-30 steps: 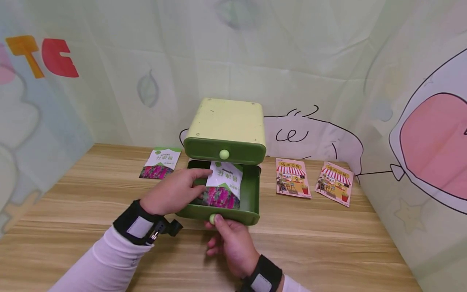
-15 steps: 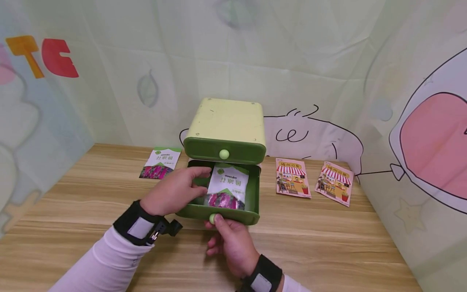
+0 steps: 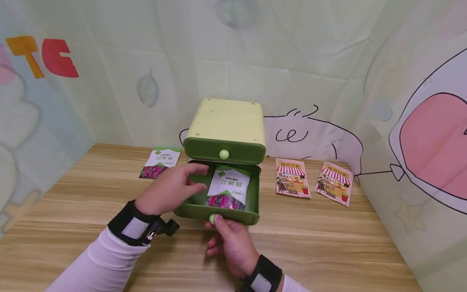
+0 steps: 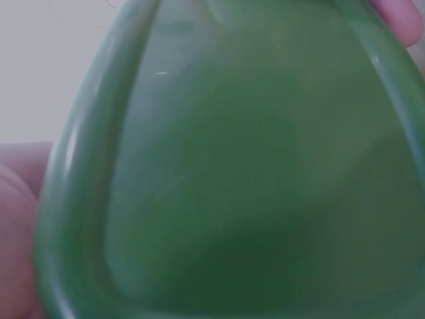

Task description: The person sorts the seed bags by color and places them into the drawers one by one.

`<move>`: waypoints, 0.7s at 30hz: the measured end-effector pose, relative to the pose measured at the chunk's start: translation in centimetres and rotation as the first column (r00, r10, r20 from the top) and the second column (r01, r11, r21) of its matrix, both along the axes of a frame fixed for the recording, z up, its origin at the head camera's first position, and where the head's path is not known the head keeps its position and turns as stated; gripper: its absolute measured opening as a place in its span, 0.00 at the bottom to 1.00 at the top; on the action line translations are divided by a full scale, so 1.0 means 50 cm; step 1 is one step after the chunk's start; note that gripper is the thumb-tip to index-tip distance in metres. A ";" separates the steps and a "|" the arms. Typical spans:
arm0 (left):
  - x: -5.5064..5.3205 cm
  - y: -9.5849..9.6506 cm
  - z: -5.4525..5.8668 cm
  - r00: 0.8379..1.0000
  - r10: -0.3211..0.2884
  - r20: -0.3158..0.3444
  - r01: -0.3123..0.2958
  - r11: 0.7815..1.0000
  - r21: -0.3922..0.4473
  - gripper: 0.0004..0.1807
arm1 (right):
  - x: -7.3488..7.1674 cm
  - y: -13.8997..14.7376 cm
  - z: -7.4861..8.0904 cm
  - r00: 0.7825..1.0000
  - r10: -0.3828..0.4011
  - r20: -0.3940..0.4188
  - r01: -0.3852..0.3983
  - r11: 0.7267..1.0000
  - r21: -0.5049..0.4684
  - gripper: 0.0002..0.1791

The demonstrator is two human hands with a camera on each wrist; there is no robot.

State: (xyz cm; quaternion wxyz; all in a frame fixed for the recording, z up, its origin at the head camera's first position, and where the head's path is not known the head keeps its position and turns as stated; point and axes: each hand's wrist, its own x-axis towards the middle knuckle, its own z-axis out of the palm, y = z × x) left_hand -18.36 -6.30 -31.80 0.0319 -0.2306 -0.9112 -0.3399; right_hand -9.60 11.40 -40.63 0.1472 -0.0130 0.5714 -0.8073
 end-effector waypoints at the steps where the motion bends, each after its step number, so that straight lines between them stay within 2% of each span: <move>1: 0.000 -0.002 0.000 1.000 0.000 0.000 0.000 1.000 0.014 0.22 | 0.000 0.000 0.000 1.000 0.000 0.000 0.000 1.000 0.000 0.20; 5: 0.002 -0.009 -0.002 1.000 -0.018 0.002 0.017 0.995 0.103 0.19 | 0.000 -0.001 -0.001 1.000 -0.001 -0.001 0.001 1.000 0.003 0.20; 9: 0.006 -0.020 -0.004 0.998 -0.024 -0.059 0.034 0.984 0.174 0.16 | 0.001 -0.001 -0.001 1.000 -0.005 -0.003 0.005 1.000 0.003 0.20; 12: 0.009 -0.027 -0.008 0.991 -0.009 -0.132 0.034 0.980 0.194 0.14 | 0.002 -0.001 -0.002 1.000 -0.011 -0.005 0.011 1.000 0.000 0.19; 16: 0.006 -0.037 -0.019 0.980 0.023 -0.195 0.024 0.972 0.235 0.13 | 0.002 -0.001 -0.002 1.000 -0.015 -0.009 0.015 1.000 -0.002 0.20; 21: -0.004 -0.057 -0.034 0.958 0.100 -0.270 -0.025 0.962 0.270 0.14 | 0.002 -0.001 -0.002 1.000 -0.014 -0.014 0.014 1.000 -0.001 0.20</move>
